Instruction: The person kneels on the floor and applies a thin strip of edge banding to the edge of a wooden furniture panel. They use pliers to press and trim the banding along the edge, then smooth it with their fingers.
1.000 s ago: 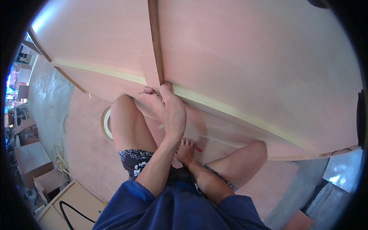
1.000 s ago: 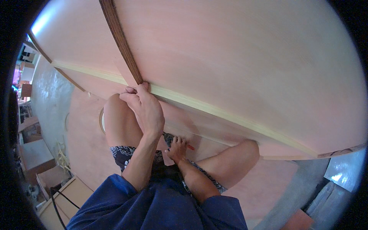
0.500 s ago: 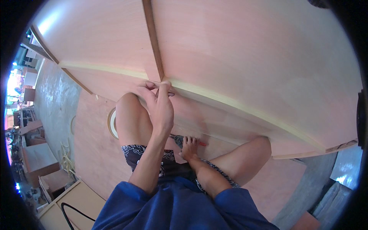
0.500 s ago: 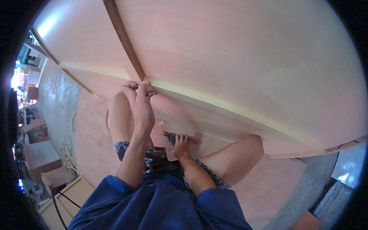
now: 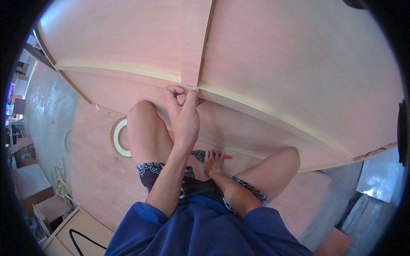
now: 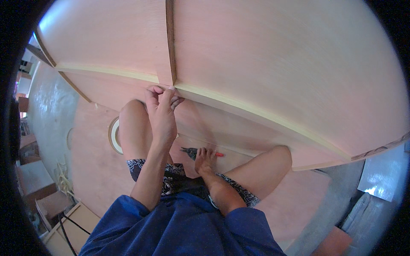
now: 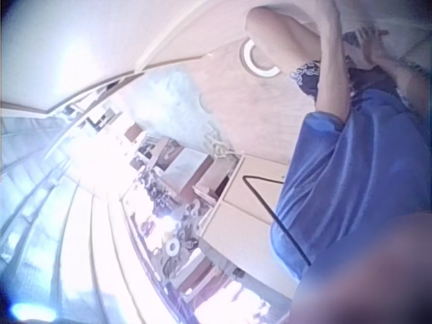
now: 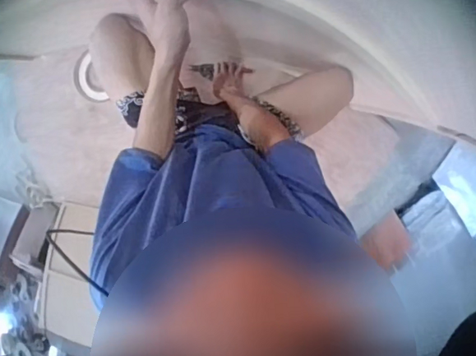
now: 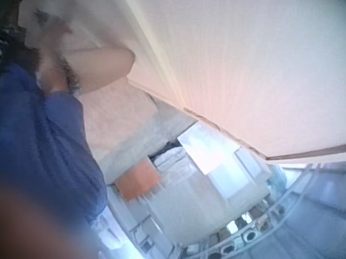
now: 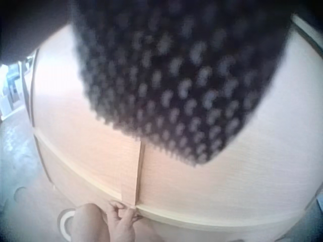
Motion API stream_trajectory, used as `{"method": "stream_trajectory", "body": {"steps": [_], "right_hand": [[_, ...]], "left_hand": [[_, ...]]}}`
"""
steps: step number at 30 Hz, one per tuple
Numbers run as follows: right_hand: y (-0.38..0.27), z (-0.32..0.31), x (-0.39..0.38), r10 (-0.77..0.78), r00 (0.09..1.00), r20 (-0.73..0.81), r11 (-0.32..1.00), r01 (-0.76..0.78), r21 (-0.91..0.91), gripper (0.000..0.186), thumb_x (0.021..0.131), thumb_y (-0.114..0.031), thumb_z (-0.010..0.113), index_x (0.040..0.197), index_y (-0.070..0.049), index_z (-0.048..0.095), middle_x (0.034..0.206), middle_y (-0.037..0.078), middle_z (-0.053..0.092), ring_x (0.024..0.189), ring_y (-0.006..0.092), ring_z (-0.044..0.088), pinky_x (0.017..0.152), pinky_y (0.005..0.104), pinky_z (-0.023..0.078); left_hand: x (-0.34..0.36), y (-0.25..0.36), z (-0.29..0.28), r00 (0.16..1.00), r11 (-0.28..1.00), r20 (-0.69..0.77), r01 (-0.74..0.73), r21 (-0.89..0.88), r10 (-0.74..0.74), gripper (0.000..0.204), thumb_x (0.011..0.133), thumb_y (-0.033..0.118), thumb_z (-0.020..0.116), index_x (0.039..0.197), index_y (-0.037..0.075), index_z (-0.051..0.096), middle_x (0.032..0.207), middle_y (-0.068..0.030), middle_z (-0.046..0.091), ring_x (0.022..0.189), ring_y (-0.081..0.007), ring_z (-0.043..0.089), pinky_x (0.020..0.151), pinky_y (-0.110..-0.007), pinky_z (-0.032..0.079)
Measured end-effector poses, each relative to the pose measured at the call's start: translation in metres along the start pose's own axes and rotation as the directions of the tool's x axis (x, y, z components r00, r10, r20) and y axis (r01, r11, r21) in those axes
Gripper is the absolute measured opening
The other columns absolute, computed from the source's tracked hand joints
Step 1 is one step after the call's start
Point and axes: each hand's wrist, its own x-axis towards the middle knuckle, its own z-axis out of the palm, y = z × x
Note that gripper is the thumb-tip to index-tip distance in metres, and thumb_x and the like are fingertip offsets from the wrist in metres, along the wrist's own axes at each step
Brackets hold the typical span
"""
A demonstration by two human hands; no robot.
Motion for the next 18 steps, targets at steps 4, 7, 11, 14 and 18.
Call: {"method": "stream_trajectory", "body": {"steps": [4, 7, 11, 14, 18], "right_hand": [[0.004, 0.007, 0.006, -0.009, 0.999, -0.049, 0.999, 0.011, 0.052, 0.061, 0.096, -0.02, 0.067, 0.153, -0.007, 0.046, 0.153, 0.018, 0.049, 0.151, 0.0425, 0.041, 0.127, 0.0706, 0.022], [0.003, 0.002, 0.006, -0.027, 0.988, -0.15, 1.0, 0.029, 0.012, 0.056, 0.1, -0.022, 0.065, 0.152, -0.006, 0.049, 0.154, 0.016, 0.05, 0.149, 0.0412, 0.042, 0.125, 0.0686, 0.027], [-0.01, -0.076, -0.03, -0.054, 0.869, -0.492, 0.915, 0.24, 0.325, 0.047, 0.099, -0.022, 0.071, 0.142, -0.007, 0.06, 0.143, 0.019, 0.058, 0.137, 0.0412, 0.052, 0.113, 0.0585, 0.042], [-0.006, -0.185, -0.089, -0.018, 0.567, -0.823, 0.805, 0.497, 0.324, 0.045, 0.093, -0.022, 0.08, 0.134, -0.007, 0.07, 0.129, 0.016, 0.063, 0.117, 0.0376, 0.06, 0.096, 0.0511, 0.049], [0.01, -0.331, -0.104, -0.126, 0.351, -0.928, 0.94, 0.341, 0.002, 0.049, 0.082, -0.022, 0.089, 0.127, -0.01, 0.074, 0.116, 0.01, 0.065, 0.107, 0.0332, 0.06, 0.093, 0.0488, 0.047]], "left_hand": [[-0.003, 0.0, 0.004, 0.999, 0.998, -0.018, -0.037, 0.059, 0.038, 0.034, 0.102, 0.004, 0.069, 0.121, 0.006, 0.041, 0.114, -0.0076, 0.05, 0.094, -0.015, 0.063, 0.084, -0.035, 0.058], [-0.009, 0.005, -0.001, 0.997, 0.973, 0.012, -0.076, 0.217, 0.075, 0.03, 0.1, 0.004, 0.07, 0.119, 0.004, 0.047, 0.11, -0.0094, 0.054, 0.092, -0.0163, 0.063, 0.079, -0.033, 0.055], [-0.008, 0.022, -0.03, 0.96, 0.68, 0.077, -0.245, 0.691, 0.268, 0.024, 0.094, 0.009, 0.078, 0.114, 0.004, 0.065, 0.109, -0.0115, 0.062, 0.096, -0.0217, 0.063, 0.083, -0.038, 0.053], [0.002, 0.035, -0.053, 0.71, 0.172, 0.465, -0.626, 0.76, 0.529, 0.027, 0.089, 0.017, 0.087, 0.112, 0.01, 0.075, 0.125, -0.0131, 0.061, 0.117, -0.0301, 0.059, 0.106, -0.051, 0.047], [0.034, 0.039, -0.059, 0.523, 0.053, 0.656, -0.802, 0.595, 0.544, 0.049, 0.083, 0.031, 0.094, 0.126, 0.019, 0.074, 0.143, -0.0138, 0.052, 0.139, -0.0357, 0.045, 0.125, -0.064, 0.028]]}}
